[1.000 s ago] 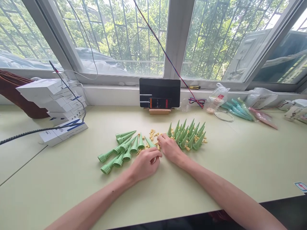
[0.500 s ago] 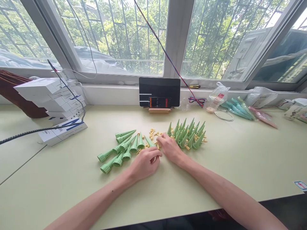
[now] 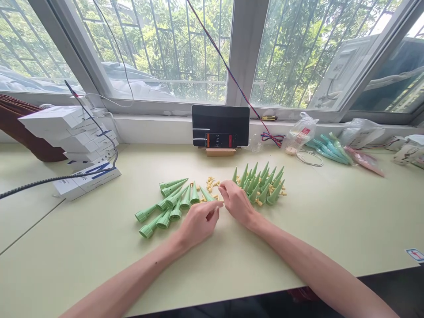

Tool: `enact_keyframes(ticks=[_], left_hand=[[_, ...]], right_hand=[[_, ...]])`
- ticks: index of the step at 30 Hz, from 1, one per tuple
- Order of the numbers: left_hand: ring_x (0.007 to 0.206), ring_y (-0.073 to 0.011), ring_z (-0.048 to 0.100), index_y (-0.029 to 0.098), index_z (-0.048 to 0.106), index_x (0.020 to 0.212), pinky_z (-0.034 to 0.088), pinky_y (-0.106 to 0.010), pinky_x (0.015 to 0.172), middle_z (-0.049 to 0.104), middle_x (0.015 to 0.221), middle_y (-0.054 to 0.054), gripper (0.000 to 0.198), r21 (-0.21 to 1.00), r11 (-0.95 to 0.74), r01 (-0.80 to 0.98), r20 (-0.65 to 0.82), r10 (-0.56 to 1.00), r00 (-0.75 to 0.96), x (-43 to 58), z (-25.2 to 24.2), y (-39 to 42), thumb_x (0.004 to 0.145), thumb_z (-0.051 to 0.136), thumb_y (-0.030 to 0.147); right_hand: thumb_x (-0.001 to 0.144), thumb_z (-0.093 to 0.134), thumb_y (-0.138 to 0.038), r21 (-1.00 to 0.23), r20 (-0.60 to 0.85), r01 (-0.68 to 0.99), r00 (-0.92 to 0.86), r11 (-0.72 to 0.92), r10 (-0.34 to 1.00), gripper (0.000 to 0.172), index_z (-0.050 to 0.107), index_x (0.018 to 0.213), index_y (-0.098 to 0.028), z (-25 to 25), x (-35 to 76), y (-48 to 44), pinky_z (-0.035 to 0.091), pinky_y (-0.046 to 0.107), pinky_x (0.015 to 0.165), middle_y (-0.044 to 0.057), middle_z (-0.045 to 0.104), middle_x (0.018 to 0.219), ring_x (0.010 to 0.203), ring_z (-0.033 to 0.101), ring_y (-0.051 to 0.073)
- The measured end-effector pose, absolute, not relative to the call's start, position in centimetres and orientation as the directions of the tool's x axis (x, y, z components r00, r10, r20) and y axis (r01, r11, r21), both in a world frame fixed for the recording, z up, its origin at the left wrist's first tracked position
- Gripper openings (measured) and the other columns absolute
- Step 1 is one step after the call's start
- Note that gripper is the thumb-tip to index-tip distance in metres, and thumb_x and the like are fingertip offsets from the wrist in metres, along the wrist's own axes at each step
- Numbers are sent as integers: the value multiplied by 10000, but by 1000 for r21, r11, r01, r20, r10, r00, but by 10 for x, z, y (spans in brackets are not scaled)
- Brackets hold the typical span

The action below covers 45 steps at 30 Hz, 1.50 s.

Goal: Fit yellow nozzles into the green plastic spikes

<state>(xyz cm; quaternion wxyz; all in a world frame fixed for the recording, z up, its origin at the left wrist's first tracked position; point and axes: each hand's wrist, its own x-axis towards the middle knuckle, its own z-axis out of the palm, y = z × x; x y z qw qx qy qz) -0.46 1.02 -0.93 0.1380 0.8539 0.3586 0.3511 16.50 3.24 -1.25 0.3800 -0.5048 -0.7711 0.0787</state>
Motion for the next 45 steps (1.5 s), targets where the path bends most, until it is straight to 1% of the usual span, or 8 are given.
enact_keyframes(ticks=[3,6,13,17,21,27,36,45], left_hand=[[507,-75,455,202,665,937,423,-223,544,578,761,11,194,538,-655,530,560,748,357,-6,-7,14,913,480,149],[519,-59,497,214,667,1001,464,-231,547,599,982,-24,199,588,-605,537,542,787,293,-8,-7,18,909,497,164],[524,-68,537,208,649,1090,534,-289,634,612,1139,-41,211,580,-534,615,398,844,359,-10,-11,22,899,566,242],[564,-96,578,201,650,1091,549,-316,664,616,1173,-58,219,561,-508,654,338,861,379,-10,-12,23,897,557,239],[620,-116,600,207,649,1067,546,-323,709,619,1173,-53,209,542,-506,671,334,862,380,-11,-13,25,901,523,194],[681,-136,609,218,647,1036,530,-314,715,618,1142,-44,207,540,-506,673,329,863,384,-12,-12,26,907,489,183],[575,-100,546,213,631,986,513,-296,653,627,1097,-39,154,554,-533,640,407,844,350,-11,-10,24,898,508,183],[556,-74,565,215,609,989,533,-279,586,597,1169,-56,113,654,-520,549,496,843,207,-9,-6,21,908,531,206]], right_hand=[[1022,403,-239,-515,512,710,-194,480,837,175,494,879,-195,-13,165,32,362,248,599,31,568,830,665,514,152],[1011,416,-241,-511,512,711,-199,483,835,185,480,843,-201,-13,164,31,352,251,584,20,554,791,629,481,146],[989,437,-216,-507,518,706,-209,495,829,146,487,853,-195,-13,163,29,355,256,581,17,554,781,603,459,139],[1000,407,-197,-503,520,705,-215,500,827,173,519,868,-192,-15,163,28,358,252,593,30,573,820,628,482,142],[1014,386,-195,-479,517,723,-225,497,826,244,527,814,-198,-15,163,26,349,248,599,18,533,776,627,474,141],[1015,398,-198,-491,510,711,-234,503,828,240,539,821,-197,-14,163,26,360,248,610,20,541,786,650,484,143],[1011,403,-212,-517,499,693,-232,502,835,222,524,824,-197,-15,163,26,360,253,617,15,535,775,665,489,147],[932,461,-155,-498,465,694,-293,520,836,266,403,678,-209,-14,162,26,322,248,568,-14,482,648,571,413,123]])
